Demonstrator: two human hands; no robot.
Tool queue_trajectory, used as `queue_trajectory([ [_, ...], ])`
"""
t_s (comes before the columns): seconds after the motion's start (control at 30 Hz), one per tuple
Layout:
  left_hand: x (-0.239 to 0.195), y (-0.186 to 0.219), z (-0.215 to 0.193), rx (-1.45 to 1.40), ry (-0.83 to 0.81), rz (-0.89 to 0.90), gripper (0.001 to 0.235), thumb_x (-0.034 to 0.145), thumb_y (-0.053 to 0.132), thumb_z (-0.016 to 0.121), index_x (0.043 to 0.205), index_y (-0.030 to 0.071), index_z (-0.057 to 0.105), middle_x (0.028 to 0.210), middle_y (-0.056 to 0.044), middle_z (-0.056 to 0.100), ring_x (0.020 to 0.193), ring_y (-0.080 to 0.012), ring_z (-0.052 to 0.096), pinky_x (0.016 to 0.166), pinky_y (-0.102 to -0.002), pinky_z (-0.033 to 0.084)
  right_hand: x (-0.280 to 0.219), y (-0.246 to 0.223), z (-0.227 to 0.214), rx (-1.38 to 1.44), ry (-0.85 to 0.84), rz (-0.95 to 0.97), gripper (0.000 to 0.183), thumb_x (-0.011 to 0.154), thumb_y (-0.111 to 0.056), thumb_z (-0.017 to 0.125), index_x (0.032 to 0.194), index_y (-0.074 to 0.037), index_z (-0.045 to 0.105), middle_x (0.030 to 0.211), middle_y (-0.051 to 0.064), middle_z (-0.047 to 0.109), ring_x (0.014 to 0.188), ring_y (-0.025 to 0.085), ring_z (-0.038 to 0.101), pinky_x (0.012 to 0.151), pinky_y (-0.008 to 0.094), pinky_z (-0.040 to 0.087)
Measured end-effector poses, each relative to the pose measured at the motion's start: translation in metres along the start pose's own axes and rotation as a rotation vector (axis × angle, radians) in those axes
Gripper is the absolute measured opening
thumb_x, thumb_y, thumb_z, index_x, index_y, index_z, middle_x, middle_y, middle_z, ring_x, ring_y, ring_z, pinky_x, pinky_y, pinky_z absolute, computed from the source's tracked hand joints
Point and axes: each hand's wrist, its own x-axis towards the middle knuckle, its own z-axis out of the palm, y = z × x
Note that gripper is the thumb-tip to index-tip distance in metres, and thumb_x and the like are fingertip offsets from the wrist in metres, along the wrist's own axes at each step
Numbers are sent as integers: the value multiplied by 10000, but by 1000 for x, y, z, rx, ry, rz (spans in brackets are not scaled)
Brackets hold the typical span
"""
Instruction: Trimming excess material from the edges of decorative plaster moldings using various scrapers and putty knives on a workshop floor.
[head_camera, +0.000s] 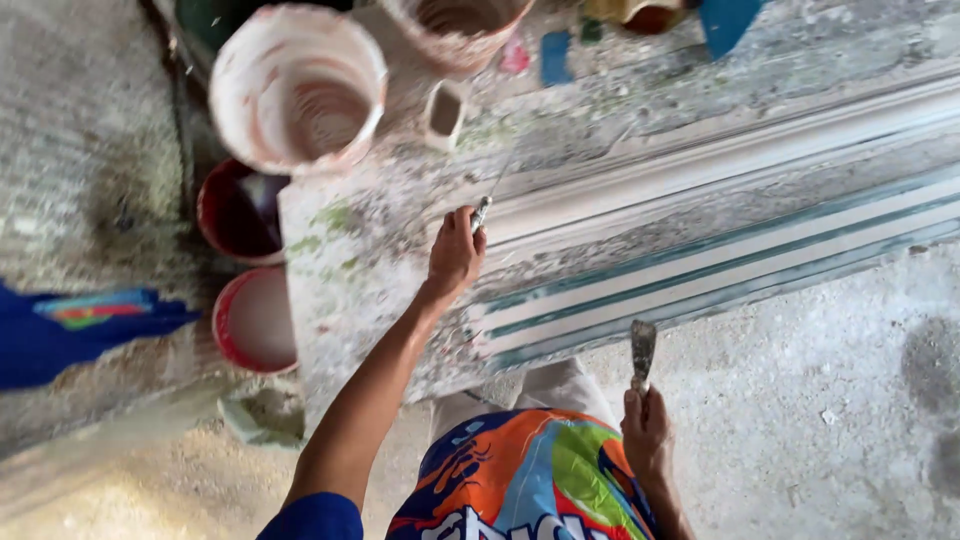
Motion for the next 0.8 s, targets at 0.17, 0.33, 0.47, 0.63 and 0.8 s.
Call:
queue_trajectory([
  [0.17, 119, 0, 83, 373, 155, 231, 422, 921, 125, 647, 1296, 27, 481, 1020, -212, 572, 812, -409, 587, 637, -505, 506, 47, 23, -34, -18, 10, 73, 271, 992, -329, 557, 1077, -111, 693, 660, 88, 651, 608, 253, 613, 605, 445, 443],
  [0.33, 216, -22, 145, 811, 268, 59, 418, 859, 219, 616, 1264, 147, 545, 1037, -137, 562, 876, -345, 602, 665, -480, 533, 95, 61, -84, 95, 6, 275, 272, 1022, -227, 555, 1195, -65, 687, 730, 98, 682, 581, 190, 588, 511, 370, 515],
  [0.47, 244, -19, 150, 794, 131, 9, 451, 836, 147, 704, 1269, 175, 582, 1109, -161, 537, 957, -383, 570, 847, -500, 471, 137, 71, -130, 27, -6, 392, 265, 1046, -287, 539, 960, -47, 612, 706, 93, 630, 651, 235, 647, 659, 408, 536],
  [0.63, 196, 33, 94, 718, -36, -37, 530, 907, 210, 762, 1326, 134, 446, 1386, -177, 396, 1177, -423, 431, 940, -566, 403, 193, 61, -157, -112, -101, 226, 258, 1054, -297, 521, 1059, -72, 648, 679, 89, 665, 616, 228, 657, 580, 422, 478],
  [0.8, 16, 55, 14, 563, 84, -30, 464, 894, 158, 709, 1289, -14, 537, 1221, -238, 496, 1131, -460, 496, 981, -584, 406, 243, 66, -125, -229, -284, -176, 250, 966, -307, 649, 1102, -108, 716, 724, 92, 658, 649, 282, 624, 594, 421, 490],
])
